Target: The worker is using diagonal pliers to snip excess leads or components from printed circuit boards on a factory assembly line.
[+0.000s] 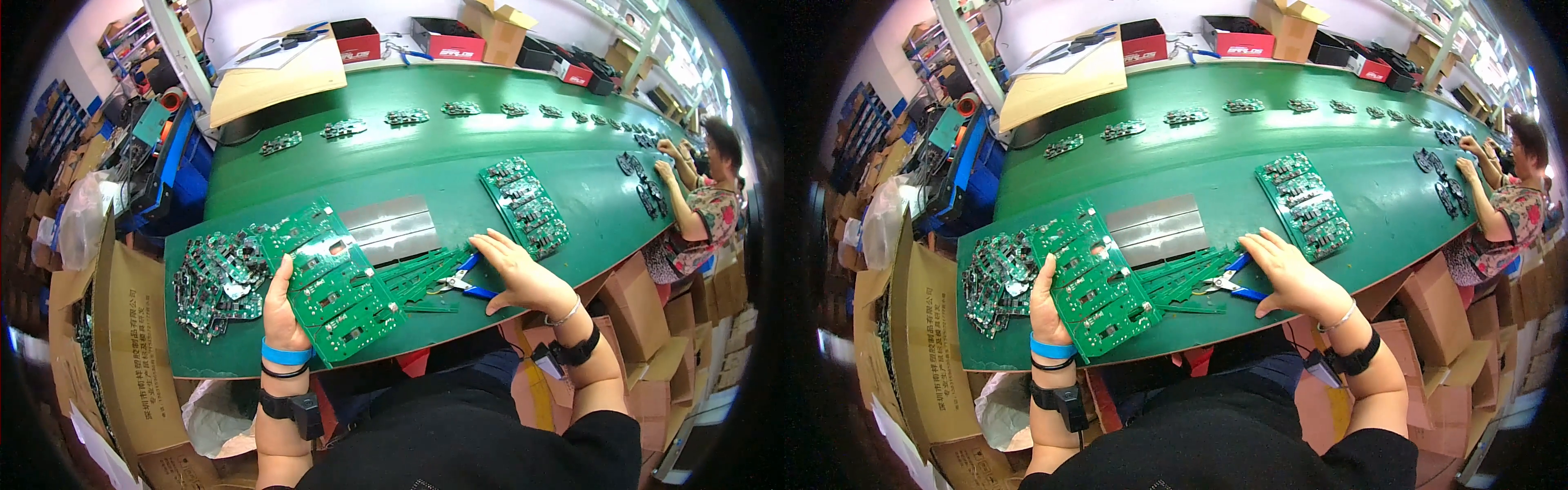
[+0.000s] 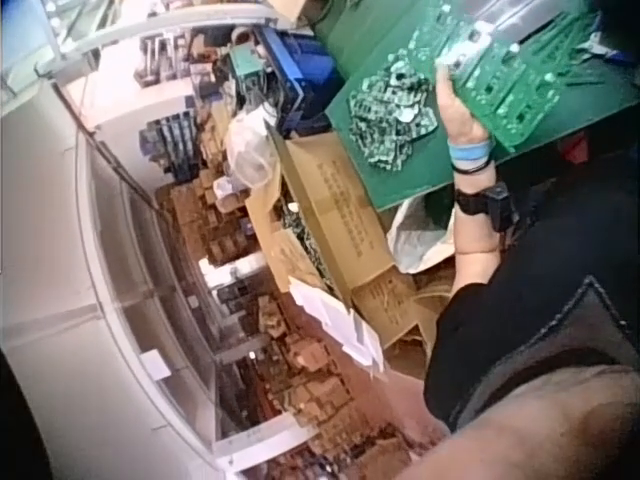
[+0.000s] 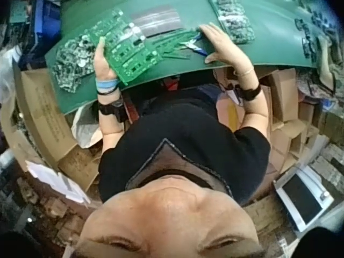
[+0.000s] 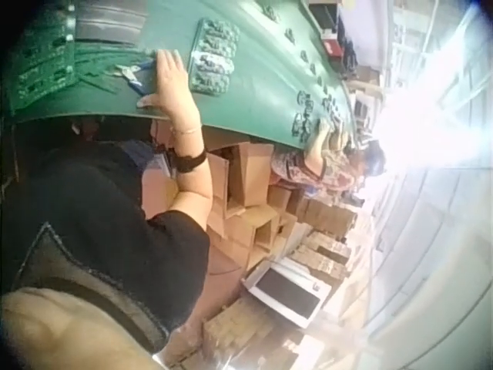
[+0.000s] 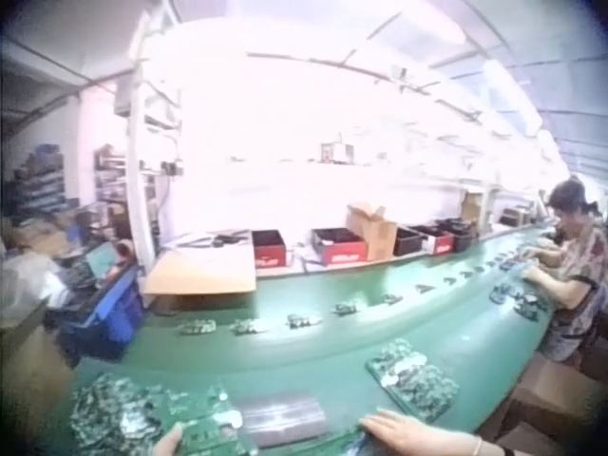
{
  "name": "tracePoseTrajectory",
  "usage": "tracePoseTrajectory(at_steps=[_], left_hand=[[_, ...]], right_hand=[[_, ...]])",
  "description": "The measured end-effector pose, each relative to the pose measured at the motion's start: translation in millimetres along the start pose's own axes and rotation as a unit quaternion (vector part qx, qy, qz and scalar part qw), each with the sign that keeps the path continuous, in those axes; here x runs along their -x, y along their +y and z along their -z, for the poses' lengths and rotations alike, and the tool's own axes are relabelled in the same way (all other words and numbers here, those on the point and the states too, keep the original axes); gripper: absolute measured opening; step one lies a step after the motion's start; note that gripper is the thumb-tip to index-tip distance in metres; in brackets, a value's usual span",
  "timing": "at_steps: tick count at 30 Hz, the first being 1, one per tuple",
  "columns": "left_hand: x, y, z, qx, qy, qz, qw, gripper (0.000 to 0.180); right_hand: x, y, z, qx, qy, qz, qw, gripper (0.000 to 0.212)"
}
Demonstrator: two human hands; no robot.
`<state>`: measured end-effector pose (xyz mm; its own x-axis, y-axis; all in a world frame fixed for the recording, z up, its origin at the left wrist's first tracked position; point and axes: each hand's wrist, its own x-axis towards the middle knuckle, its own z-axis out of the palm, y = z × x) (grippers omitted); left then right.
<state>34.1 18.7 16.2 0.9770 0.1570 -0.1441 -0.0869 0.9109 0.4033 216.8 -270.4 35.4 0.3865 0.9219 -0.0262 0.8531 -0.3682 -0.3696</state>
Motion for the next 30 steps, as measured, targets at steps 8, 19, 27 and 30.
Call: tracePoseTrajectory(at_steps=[8,19,27,30], left_hand=[[17,-6,1,0.011,0.008,-0.022,1.0,0.061],[17,-25,-9,-0.13,-0.023,0.001,0.991,0.053],[28,-30,-23,-0.214,-0.001,-0.03,0.976,0.046],[28,-31,-25,-0.247,0.001,-0.031,0.968,0.05]], right_hand=[[10,-15,5,-0.059,0.004,-0.023,0.998,0.06],[-33,-68,-2,-0.004,0.313,0.04,0.949,0.049],[-57,-92,-3,0.057,0.313,0.067,0.946,0.054],[-57,-94,2,0.08,0.302,0.074,0.947,0.054]])
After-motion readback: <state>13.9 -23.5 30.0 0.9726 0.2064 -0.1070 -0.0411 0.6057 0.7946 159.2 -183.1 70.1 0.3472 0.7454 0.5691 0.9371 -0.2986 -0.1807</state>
